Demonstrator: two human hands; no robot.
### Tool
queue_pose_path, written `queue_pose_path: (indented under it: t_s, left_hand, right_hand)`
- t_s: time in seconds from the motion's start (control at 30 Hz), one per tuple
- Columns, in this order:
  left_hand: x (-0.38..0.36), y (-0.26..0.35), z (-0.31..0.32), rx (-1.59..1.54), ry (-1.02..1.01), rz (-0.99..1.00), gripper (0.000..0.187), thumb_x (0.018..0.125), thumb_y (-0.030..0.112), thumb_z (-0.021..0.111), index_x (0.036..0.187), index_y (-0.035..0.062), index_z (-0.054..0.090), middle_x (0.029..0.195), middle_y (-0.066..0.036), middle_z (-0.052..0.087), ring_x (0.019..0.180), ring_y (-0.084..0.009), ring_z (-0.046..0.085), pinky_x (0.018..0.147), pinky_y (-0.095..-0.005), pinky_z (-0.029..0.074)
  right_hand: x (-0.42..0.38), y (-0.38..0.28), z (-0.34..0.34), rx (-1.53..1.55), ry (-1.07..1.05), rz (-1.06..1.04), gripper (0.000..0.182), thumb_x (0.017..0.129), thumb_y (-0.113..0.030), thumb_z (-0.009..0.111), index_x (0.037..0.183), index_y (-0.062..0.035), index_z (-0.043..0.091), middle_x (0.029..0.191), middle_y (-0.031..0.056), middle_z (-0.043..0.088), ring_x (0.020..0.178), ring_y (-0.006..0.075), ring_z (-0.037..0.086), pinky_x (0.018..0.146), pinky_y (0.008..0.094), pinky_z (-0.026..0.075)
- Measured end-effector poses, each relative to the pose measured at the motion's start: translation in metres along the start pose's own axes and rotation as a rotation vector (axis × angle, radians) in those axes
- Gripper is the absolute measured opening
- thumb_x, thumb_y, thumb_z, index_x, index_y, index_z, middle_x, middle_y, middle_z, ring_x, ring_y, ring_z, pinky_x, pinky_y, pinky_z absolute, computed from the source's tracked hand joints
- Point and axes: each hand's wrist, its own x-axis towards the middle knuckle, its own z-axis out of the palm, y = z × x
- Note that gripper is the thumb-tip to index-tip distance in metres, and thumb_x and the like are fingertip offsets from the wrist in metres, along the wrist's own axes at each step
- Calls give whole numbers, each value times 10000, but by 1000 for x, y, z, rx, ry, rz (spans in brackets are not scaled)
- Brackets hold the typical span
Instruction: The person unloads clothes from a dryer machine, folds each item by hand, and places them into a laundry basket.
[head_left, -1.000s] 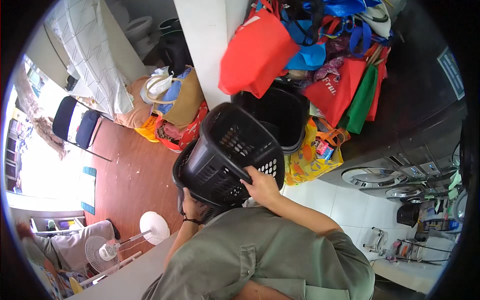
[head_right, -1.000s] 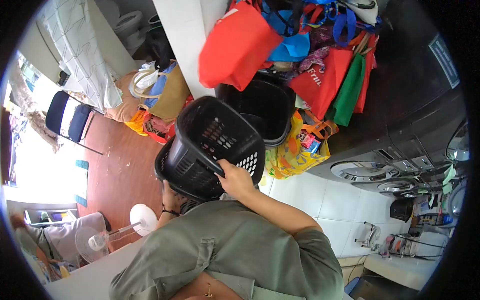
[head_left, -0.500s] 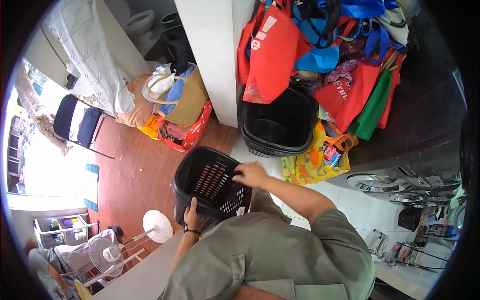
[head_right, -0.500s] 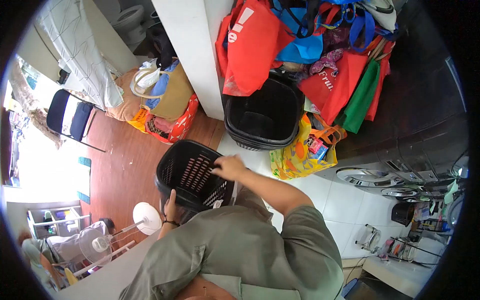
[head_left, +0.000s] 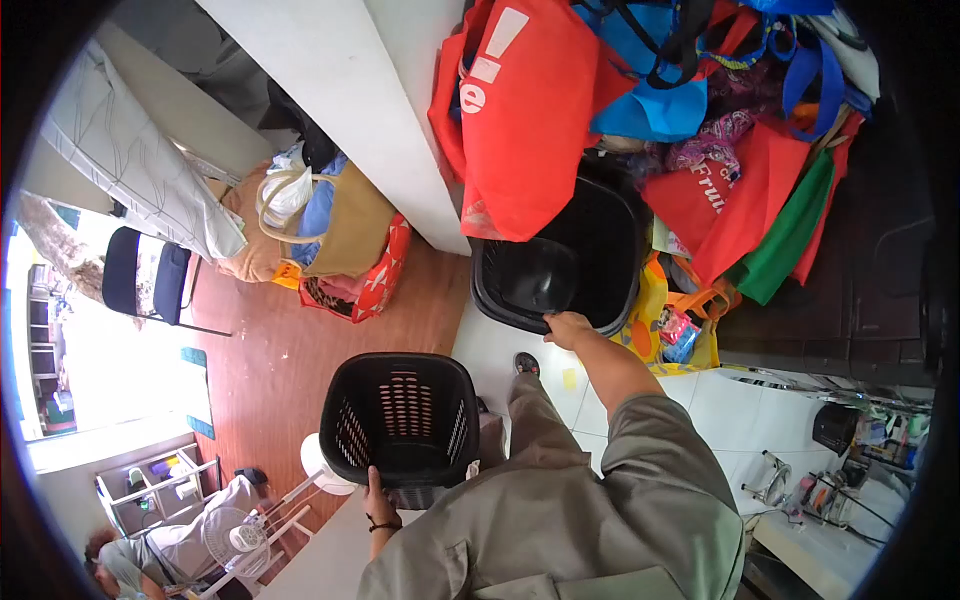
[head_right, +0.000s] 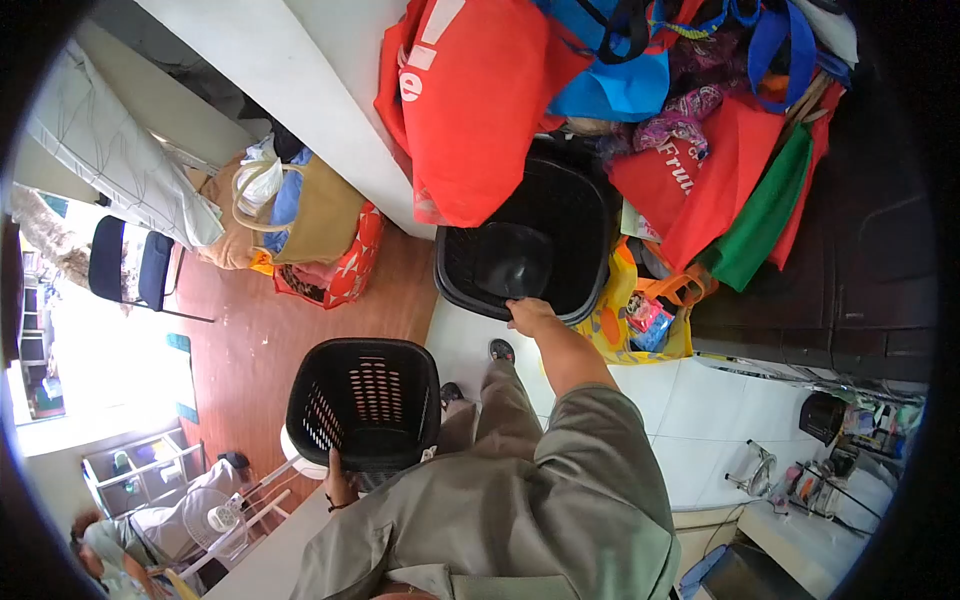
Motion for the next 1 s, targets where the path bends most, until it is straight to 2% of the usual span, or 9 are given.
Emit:
queue_pose_path:
  t_s: [0.17,0.3,0.4,0.5,0.57,0.67,0.77,0.9,1.0]
  left_hand:
    - [24,-3,-8,-65,-28,52,520,784,400,739,1070,-1,572,919,-86,626,714,-180,555,645,-291,451]
    - [19,18,-7,-161,-163,218,479,799,326,741,1020,-66,576,951,-110,632,792,-193,595,720,-310,490]
    - [-8,57,-11,-166,-263,370,421,812,273,734,1000,-74,588,938,-100,637,793,-181,597,725,-306,495]
    - [-36,98,-9,-177,-377,530,342,824,219,717,990,-59,606,905,-84,641,782,-166,593,714,-290,493]
    - [-59,121,-8,-140,-455,626,320,831,206,707,993,-53,610,899,-83,640,777,-163,592,712,-284,491]
    - [-58,137,-15,-142,-591,626,314,858,182,665,1046,-58,589,945,-89,642,788,-167,605,737,-287,497]
    - [-105,160,-11,-261,-738,627,339,882,166,626,1114,-69,550,1005,-98,640,824,-177,620,771,-292,503]
    - [-153,174,-5,-287,-937,626,378,898,165,601,1186,-65,516,1049,-104,633,903,-182,614,827,-301,492]
    - [-184,177,7,-188,-1008,765,349,909,160,584,1181,-50,527,1080,-86,621,947,-168,587,871,-304,463]
  right_hand:
    - [-11,-19,-3,-49,123,36,367,834,-302,629,1094,-46,594,970,179,667,936,347,636,807,448,509]
    - [-73,-53,-35,-66,233,102,277,840,-231,582,1050,-52,606,913,175,676,866,346,655,759,455,521]
    - [-139,-68,-63,-116,267,105,280,819,-152,533,1083,-69,580,887,172,677,820,338,666,704,456,530]
    - [-217,-88,-105,-197,415,107,323,797,-126,542,1117,-86,552,833,156,670,756,334,665,641,450,531]
    - [-267,-93,-134,-251,622,94,370,765,-106,570,1133,-114,534,775,139,652,706,327,657,585,450,519]
    - [-357,-119,-195,-263,854,131,344,716,-72,595,1054,-131,569,781,129,638,713,320,644,602,443,508]
    - [-455,-153,-231,-235,1021,216,304,669,-20,596,960,-108,595,819,123,636,746,339,624,638,434,495]
    - [-556,-161,-217,-227,1091,327,282,606,32,602,870,-65,595,815,140,621,759,362,605,654,437,466]
    - [-612,-139,-175,-225,1032,348,255,570,44,576,808,-47,594,767,143,611,730,357,596,637,433,457]
